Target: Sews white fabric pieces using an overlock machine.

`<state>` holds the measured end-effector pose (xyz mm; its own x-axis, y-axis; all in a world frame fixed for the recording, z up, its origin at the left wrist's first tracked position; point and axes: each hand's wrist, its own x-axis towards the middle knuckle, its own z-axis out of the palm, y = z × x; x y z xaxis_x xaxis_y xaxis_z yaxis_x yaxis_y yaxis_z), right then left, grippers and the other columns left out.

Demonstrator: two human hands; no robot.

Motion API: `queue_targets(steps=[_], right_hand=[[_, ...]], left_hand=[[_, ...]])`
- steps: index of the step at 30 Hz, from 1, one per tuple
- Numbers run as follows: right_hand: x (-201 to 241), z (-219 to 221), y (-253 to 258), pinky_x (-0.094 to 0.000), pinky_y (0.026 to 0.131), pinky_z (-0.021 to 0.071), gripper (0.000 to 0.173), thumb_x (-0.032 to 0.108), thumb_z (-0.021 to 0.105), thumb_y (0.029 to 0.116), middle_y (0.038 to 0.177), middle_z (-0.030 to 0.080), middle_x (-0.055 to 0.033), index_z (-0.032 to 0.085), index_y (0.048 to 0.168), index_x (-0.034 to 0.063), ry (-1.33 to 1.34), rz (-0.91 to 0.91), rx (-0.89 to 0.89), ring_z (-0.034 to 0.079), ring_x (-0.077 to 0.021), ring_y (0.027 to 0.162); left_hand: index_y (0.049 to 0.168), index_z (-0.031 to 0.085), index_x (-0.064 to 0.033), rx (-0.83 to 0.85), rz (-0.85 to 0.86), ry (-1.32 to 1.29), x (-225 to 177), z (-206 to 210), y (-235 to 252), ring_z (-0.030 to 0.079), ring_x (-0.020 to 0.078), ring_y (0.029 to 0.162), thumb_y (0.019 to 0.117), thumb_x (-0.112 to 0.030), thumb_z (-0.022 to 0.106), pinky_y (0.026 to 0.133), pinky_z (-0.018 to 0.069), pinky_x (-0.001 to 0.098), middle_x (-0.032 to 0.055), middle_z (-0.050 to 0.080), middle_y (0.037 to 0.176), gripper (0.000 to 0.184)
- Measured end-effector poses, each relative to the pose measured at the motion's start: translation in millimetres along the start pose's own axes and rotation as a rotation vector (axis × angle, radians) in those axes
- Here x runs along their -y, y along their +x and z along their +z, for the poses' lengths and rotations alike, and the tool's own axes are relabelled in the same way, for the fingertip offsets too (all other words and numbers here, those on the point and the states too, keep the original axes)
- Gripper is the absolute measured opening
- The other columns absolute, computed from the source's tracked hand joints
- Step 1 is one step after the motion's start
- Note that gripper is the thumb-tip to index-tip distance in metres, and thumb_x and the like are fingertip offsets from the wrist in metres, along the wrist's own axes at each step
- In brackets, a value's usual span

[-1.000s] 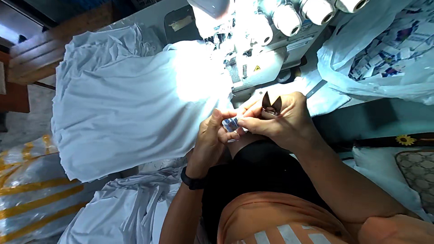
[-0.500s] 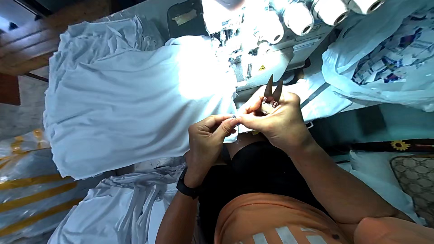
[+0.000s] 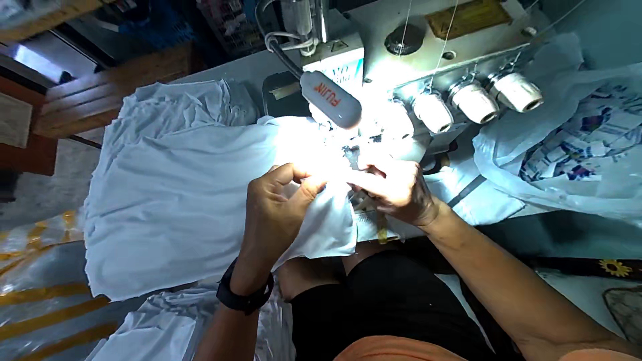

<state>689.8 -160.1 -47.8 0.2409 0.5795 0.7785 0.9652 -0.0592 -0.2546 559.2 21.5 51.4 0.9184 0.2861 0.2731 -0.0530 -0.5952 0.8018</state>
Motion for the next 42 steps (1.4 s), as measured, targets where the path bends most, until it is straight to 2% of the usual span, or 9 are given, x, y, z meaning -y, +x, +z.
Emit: queue_targets(steps=[1,4,7,16,25,29,32,37,42], right_hand=[[0,2,0,-0.0314,0.055,0.048,0.017,0.007,0.064,0.0936,0.092,0.068,-0.0196,0.079,0.101,0.0075,0.012,-0.027,-0.01,0.063,-0.024,0.07],[4,8,-1,-0.0277,0.063,0.047,0.015,0.006,0.064,0.0936,0.091,0.067,-0.0176,0.078,0.098,0.0064,0.118,-0.047,-0.085,0.06,-0.02,0.074],[13,6,-1,-0.0263,0.069,0.0496,0.012,0.003,0.063,0.0937,0.092,0.067,-0.0178,0.075,0.094,0.0023,0.133,-0.033,-0.114,0.062,-0.0202,0.079],[19,2,-1,-0.0322,0.059,0.0488,0.015,0.005,0.06,0.0954,0.098,0.076,-0.017,0.075,0.093,0.0033,0.005,-0.009,-0.042,0.067,-0.0238,0.074],[32,-5,7,-0.0323,0.051,0.0386,0.017,0.004,0.06,0.0918,0.094,0.077,-0.0132,0.077,0.09,0.005,-0.119,0.068,0.024,0.058,-0.0205,0.061],[38,-12,9,-0.0312,0.054,0.0465,0.017,0.006,0.061,0.0914,0.103,0.076,-0.0162,0.078,0.089,0.0064,-0.087,0.159,0.053,0.067,-0.0221,0.071],[39,-10,9,-0.0277,0.05,0.0405,0.016,0.006,0.063,0.0896,0.097,0.069,-0.018,0.079,0.087,0.0068,-0.075,0.206,0.02,0.057,-0.0181,0.064],[38,-10,8,-0.0262,0.05,0.0408,0.016,0.006,0.064,0.0882,0.094,0.067,-0.017,0.079,0.087,0.0068,-0.058,0.213,0.017,0.057,-0.017,0.063],[37,-8,7,-0.0311,0.059,0.0521,0.016,0.003,0.063,0.0907,0.103,0.074,-0.0196,0.078,0.087,0.005,-0.074,0.157,0.012,0.07,-0.0252,0.08]], left_hand=[[0.085,0.071,-0.008,0.0,0.001,0.052,3,5,4,0.062,-0.0002,0.087,0.0911,-0.012,0.071,0.082,0.0509,0.0191,-0.0058,0.067,0.086,0.007],[0.082,0.074,-0.0068,0.019,0.006,0.193,12,25,11,0.06,0.0188,0.106,0.0884,-0.016,0.075,0.098,0.0398,0.0488,0.0048,0.068,0.1,0.011],[0.082,0.075,-0.0076,0.017,0.007,0.29,18,37,14,0.058,0.0259,0.112,0.0875,-0.015,0.071,0.103,0.0329,0.0593,0.0072,0.068,0.102,0.01],[0.077,0.072,-0.0065,0.042,0.032,0.318,21,34,18,0.059,0.0241,0.106,0.0853,-0.013,0.071,0.1,0.0345,0.0564,0.0066,0.067,0.096,0.011],[0.071,0.068,-0.0071,0.041,0.024,0.292,25,27,22,0.062,0.0185,0.099,0.0819,-0.014,0.075,0.098,0.0405,0.046,0.0059,0.068,0.095,0.014],[0.07,0.067,-0.0073,0.027,0.017,0.311,21,30,23,0.062,0.0192,0.096,0.0849,-0.012,0.071,0.095,0.0417,0.0469,0.0061,0.068,0.094,0.016],[0.071,0.068,-0.0066,-0.02,0.002,0.307,22,34,23,0.061,0.0192,0.092,0.0847,-0.011,0.072,0.091,0.0417,0.0467,0.0062,0.067,0.092,0.015],[0.072,0.069,-0.0062,-0.04,0.006,0.303,23,36,23,0.063,0.0198,0.094,0.0842,-0.009,0.072,0.093,0.0422,0.0481,0.0069,0.068,0.092,0.013],[0.07,0.067,-0.0061,-0.044,0.008,0.294,23,35,23,0.063,0.0209,0.094,0.0831,-0.009,0.073,0.093,0.0431,0.0477,0.0076,0.068,0.091,0.015]])
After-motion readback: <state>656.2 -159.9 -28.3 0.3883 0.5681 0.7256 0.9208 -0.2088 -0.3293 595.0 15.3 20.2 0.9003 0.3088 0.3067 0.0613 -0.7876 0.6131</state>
